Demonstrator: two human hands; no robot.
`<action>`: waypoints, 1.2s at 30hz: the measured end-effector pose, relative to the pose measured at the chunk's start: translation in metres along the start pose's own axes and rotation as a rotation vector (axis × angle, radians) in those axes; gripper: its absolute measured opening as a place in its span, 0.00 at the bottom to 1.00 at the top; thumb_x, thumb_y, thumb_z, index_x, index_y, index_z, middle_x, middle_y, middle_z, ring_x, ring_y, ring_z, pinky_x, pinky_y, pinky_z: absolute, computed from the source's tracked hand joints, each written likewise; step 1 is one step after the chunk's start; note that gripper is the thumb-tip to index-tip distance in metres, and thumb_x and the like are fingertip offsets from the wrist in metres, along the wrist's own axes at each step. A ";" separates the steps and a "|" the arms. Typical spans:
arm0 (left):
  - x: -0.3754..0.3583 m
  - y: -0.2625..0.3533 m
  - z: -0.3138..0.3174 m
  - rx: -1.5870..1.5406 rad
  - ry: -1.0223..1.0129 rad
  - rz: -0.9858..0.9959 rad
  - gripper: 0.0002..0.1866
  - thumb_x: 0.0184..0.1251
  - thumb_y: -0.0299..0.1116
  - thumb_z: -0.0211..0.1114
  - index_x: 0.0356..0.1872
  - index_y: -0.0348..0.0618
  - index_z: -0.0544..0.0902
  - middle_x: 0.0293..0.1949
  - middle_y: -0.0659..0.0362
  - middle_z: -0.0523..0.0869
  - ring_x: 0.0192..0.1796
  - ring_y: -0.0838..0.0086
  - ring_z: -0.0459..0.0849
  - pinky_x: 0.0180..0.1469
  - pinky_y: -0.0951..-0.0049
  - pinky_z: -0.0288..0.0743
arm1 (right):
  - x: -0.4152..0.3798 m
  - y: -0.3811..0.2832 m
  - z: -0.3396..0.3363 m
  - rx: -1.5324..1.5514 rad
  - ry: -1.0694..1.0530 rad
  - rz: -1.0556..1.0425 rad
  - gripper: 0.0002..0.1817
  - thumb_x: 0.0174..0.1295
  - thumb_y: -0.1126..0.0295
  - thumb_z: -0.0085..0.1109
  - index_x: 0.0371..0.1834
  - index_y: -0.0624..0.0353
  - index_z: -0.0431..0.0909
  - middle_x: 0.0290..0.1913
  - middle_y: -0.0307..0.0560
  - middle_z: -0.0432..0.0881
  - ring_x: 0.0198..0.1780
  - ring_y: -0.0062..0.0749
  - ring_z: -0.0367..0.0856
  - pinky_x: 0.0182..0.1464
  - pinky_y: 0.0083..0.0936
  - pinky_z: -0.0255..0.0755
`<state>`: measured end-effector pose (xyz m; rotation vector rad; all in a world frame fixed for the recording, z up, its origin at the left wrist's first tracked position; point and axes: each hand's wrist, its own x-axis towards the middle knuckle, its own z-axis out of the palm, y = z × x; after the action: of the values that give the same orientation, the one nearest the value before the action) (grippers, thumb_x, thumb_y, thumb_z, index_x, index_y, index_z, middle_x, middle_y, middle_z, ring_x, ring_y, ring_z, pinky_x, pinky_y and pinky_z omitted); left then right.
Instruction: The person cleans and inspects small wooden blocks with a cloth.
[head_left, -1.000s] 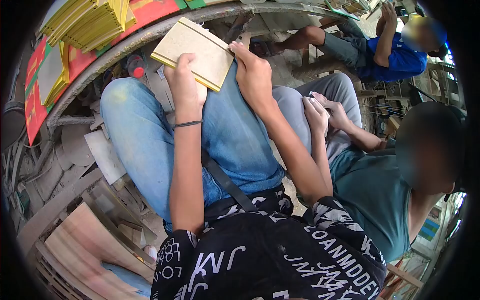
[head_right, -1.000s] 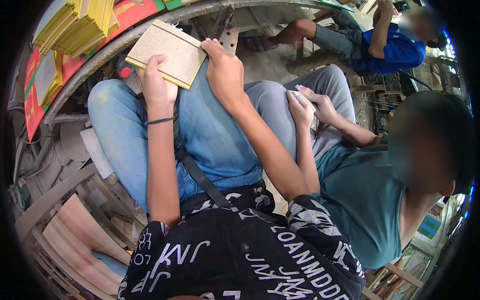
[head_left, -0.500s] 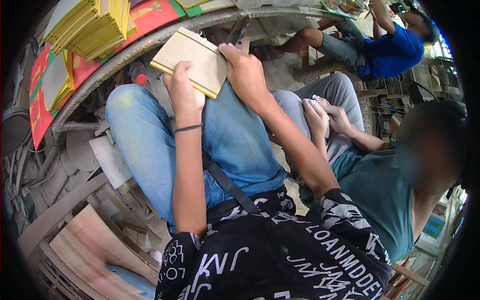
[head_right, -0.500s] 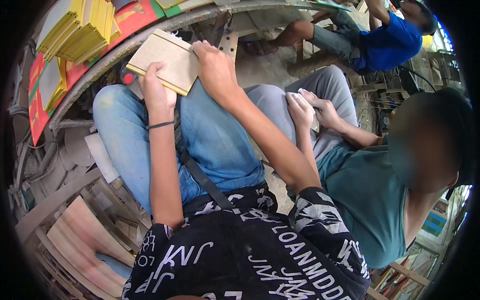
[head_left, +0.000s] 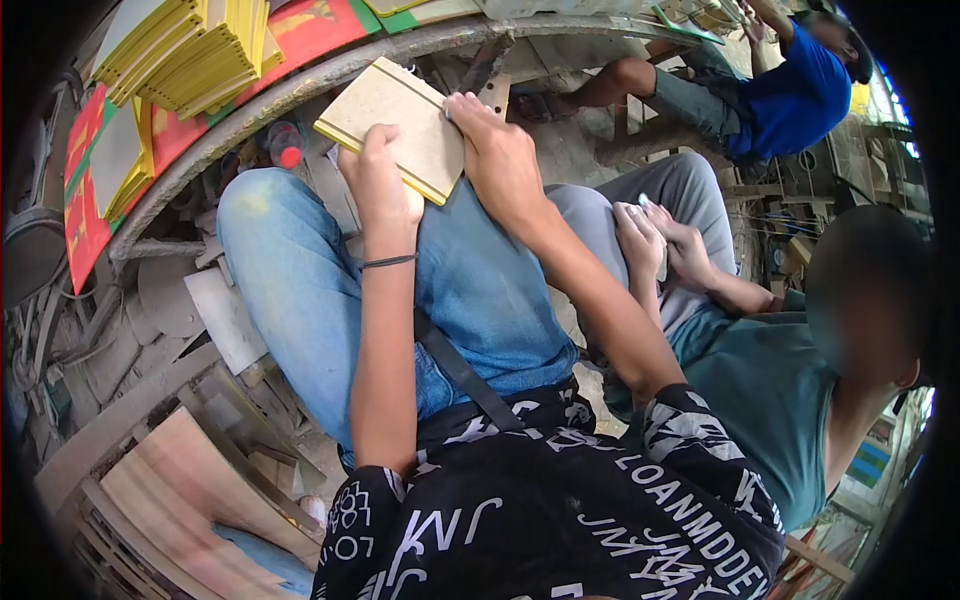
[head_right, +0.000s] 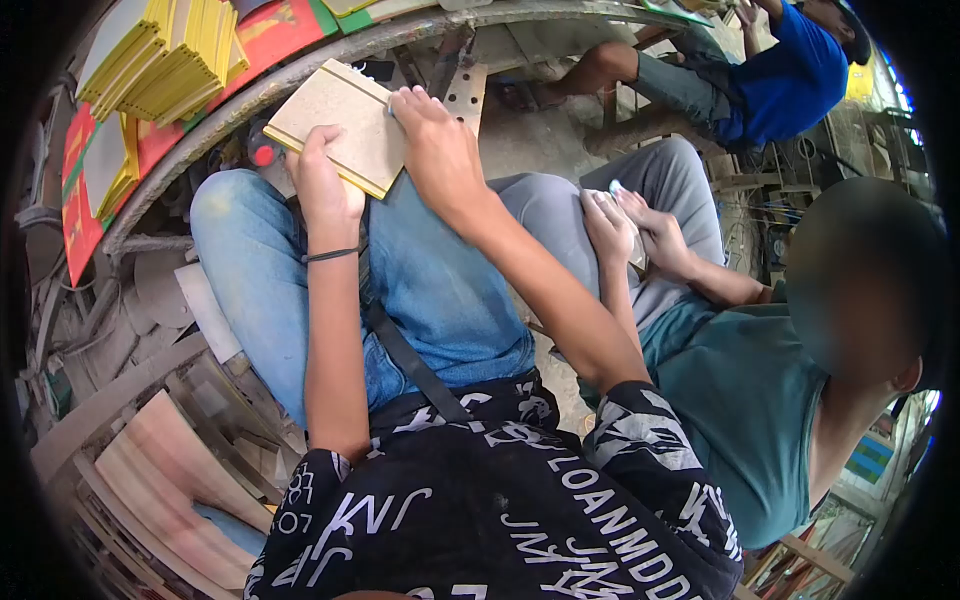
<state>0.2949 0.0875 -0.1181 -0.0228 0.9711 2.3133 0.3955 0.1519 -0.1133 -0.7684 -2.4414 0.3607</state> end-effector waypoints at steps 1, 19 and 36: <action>0.000 -0.001 -0.001 0.013 0.021 0.013 0.19 0.52 0.20 0.54 0.49 0.29 0.73 0.47 0.50 0.79 0.48 0.62 0.81 0.51 0.67 0.76 | -0.008 -0.007 -0.002 0.003 0.012 -0.045 0.18 0.55 0.81 0.47 0.50 0.64 0.75 0.54 0.57 0.79 0.59 0.50 0.76 0.55 0.40 0.75; 0.005 -0.005 -0.010 -0.005 -0.008 -0.070 0.20 0.52 0.20 0.55 0.49 0.31 0.74 0.47 0.51 0.80 0.49 0.60 0.81 0.54 0.62 0.76 | 0.018 -0.004 0.007 0.052 0.086 -0.100 0.16 0.59 0.80 0.50 0.50 0.63 0.79 0.50 0.61 0.80 0.53 0.49 0.80 0.56 0.38 0.75; 0.012 -0.001 -0.013 -0.034 -0.008 -0.115 0.17 0.55 0.21 0.54 0.48 0.29 0.75 0.47 0.49 0.81 0.49 0.60 0.82 0.53 0.62 0.77 | 0.059 -0.009 0.029 0.037 -0.047 -0.042 0.15 0.59 0.78 0.48 0.46 0.62 0.80 0.48 0.58 0.81 0.49 0.50 0.81 0.53 0.40 0.75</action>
<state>0.2825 0.0857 -0.1312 -0.0818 0.9026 2.2224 0.3341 0.1769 -0.1084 -0.6990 -2.4835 0.4102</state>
